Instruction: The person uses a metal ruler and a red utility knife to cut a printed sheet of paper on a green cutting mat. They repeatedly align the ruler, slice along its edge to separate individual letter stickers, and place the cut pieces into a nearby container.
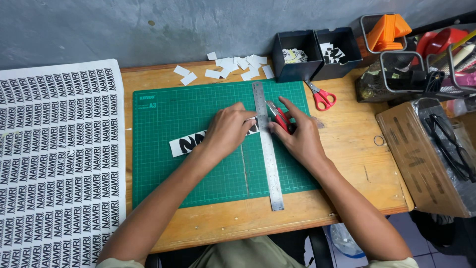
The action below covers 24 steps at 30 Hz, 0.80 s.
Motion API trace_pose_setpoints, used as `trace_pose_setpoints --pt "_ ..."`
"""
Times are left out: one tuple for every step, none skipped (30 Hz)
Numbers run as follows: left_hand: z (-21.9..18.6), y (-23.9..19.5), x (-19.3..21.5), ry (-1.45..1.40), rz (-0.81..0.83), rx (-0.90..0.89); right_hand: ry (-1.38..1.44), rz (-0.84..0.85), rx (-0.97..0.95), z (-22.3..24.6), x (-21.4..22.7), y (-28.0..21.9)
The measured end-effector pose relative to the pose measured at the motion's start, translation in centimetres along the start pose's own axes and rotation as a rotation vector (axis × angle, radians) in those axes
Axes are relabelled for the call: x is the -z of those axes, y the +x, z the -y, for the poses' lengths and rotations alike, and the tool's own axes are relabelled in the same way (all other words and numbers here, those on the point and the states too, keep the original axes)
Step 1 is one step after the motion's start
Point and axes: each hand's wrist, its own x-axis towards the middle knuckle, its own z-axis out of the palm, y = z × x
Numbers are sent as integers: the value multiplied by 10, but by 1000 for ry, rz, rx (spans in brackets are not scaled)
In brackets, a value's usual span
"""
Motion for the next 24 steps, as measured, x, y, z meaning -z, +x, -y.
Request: trace_pose_setpoints --pt "-3 -2 4 -1 -1 1 0 2 1 -3 1 1" --pt "-5 -4 9 1 3 -24 -12 1 -2 -5 3 2" --pt "-8 -5 13 4 9 -50 -23 -1 -6 -8 4 2" --pt "-7 -6 15 4 10 -49 -23 0 -8 -1 7 3" --pt "-6 -6 16 133 30 -32 -36 11 16 7 11 3" --pt "-5 -6 18 263 51 -15 -48 22 40 15 14 3" --pt "-3 -6 15 263 52 -14 -48 23 39 13 14 3" --pt "-1 -5 12 257 40 1 -48 25 47 11 14 3" --pt "2 -5 9 251 26 18 -49 28 57 9 14 4" --pt "3 -5 8 251 25 20 -49 30 58 9 14 5" --pt "4 -5 6 261 -10 5 -62 33 69 10 13 5" --pt "5 -5 5 271 -45 -10 -74 37 81 10 13 5" --pt "3 -5 3 270 -45 -10 -74 37 80 8 13 4" --pt "2 -5 2 283 -80 -49 -77 37 84 7 12 4" --pt "1 -5 1 295 -116 -87 -80 38 89 6 12 4" --pt "3 -4 -3 295 -116 -86 -81 39 89 3 11 4" --pt "5 -4 -8 289 -121 -118 -92 24 87 1 9 4" --pt "8 -3 -12 282 -125 -150 -103 8 85 -2 8 5" --pt "6 -4 -12 281 -125 -148 -104 11 85 -2 7 5" --pt "3 -5 -12 247 -102 -149 -105 1 90 -3 6 6" --pt "1 -5 -13 214 -79 -151 -108 -11 94 -3 6 6" --pt "-2 -7 -11 213 -79 -150 -108 -10 94 -5 5 6" --pt "-5 -9 -9 209 -48 -152 -129 -11 93 -7 4 6" --pt "-7 -11 -8 205 -17 -153 -149 -11 93 -9 3 6"
